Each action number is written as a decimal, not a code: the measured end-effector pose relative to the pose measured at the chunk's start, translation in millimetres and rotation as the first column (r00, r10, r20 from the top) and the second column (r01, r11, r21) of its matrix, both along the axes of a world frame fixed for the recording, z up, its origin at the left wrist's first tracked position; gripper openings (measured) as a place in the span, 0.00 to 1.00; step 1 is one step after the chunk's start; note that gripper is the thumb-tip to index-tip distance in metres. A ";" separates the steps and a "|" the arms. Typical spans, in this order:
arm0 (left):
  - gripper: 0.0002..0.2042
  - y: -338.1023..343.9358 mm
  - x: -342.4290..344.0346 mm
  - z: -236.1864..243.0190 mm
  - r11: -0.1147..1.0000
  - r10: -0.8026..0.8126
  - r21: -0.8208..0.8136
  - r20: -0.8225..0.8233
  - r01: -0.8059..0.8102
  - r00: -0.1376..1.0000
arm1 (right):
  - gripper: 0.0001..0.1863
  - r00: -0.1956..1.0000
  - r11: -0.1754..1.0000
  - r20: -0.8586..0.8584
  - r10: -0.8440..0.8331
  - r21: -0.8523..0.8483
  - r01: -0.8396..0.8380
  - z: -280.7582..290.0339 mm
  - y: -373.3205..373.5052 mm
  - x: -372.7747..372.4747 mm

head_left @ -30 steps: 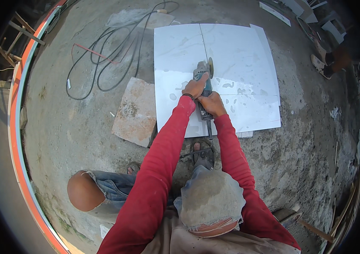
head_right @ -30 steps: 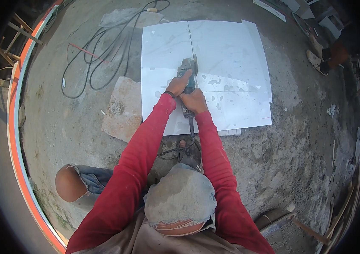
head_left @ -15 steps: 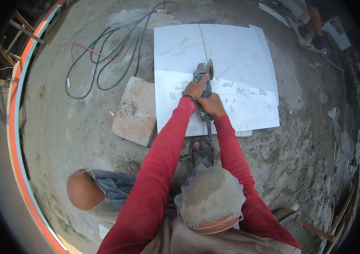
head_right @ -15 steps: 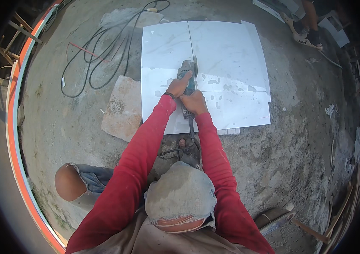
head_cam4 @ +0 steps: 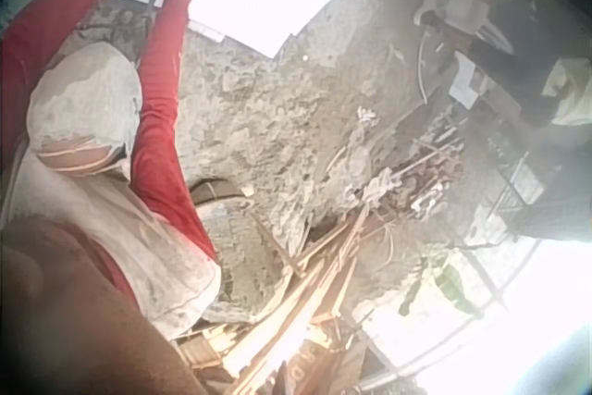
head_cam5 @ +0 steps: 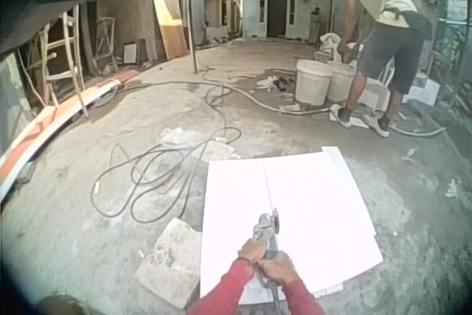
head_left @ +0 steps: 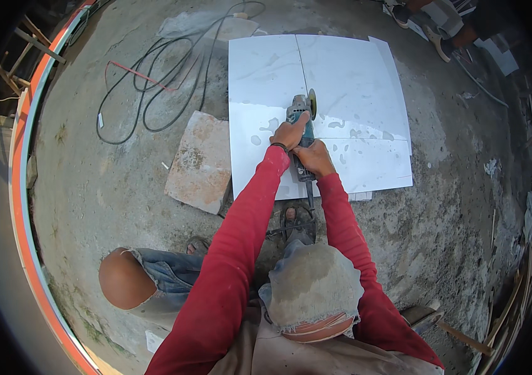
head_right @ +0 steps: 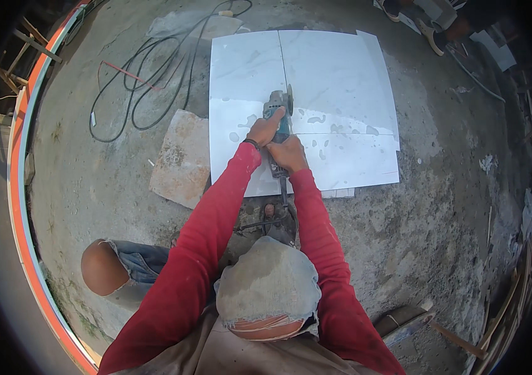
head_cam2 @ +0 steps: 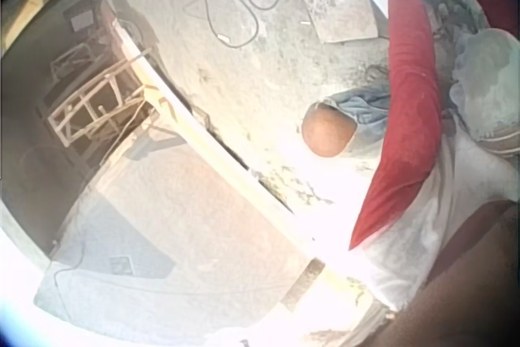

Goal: The person uses an angle grinder to cut a line into a large white tile on the floor and then trims the edge of a smaller tile piece by hand using the grinder.

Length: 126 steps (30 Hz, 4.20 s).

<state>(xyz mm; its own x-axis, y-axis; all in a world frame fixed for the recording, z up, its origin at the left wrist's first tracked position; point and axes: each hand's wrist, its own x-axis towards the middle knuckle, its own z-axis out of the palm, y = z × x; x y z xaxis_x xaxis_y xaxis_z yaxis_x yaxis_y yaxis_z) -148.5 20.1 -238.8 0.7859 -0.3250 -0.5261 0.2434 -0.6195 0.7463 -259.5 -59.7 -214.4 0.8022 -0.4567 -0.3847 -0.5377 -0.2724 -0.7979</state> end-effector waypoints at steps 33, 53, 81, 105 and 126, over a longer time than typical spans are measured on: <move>0.47 3.3 -15.6 -10.2 0.999 0.036 0.024 0.008 -0.037 0.999 | 0.30 0.999 0.999 -0.039 -0.032 -0.021 0.032 1.8 5.4 -16.9; 0.47 11.4 -34.2 6.3 0.999 0.004 0.051 -0.027 -0.003 1.000 | 0.44 0.994 1.000 -0.108 0.014 0.025 -0.012 -20.0 5.4 -29.1; 0.50 16.6 -47.7 21.0 0.997 -0.024 0.070 -0.061 0.028 0.998 | 0.20 0.998 0.999 -0.028 -0.052 0.000 0.052 -27.6 10.0 -42.3; 0.49 18.1 -51.8 12.2 0.997 -0.040 0.064 -0.059 0.044 0.997 | 0.21 0.999 0.999 -0.005 -0.045 -0.010 0.045 -23.8 12.4 -48.3; 0.48 17.3 -56.0 17.2 0.999 0.022 0.032 -0.039 -0.021 0.999 | 0.23 0.998 0.996 0.012 -0.060 -0.070 0.061 -27.8 12.7 -50.2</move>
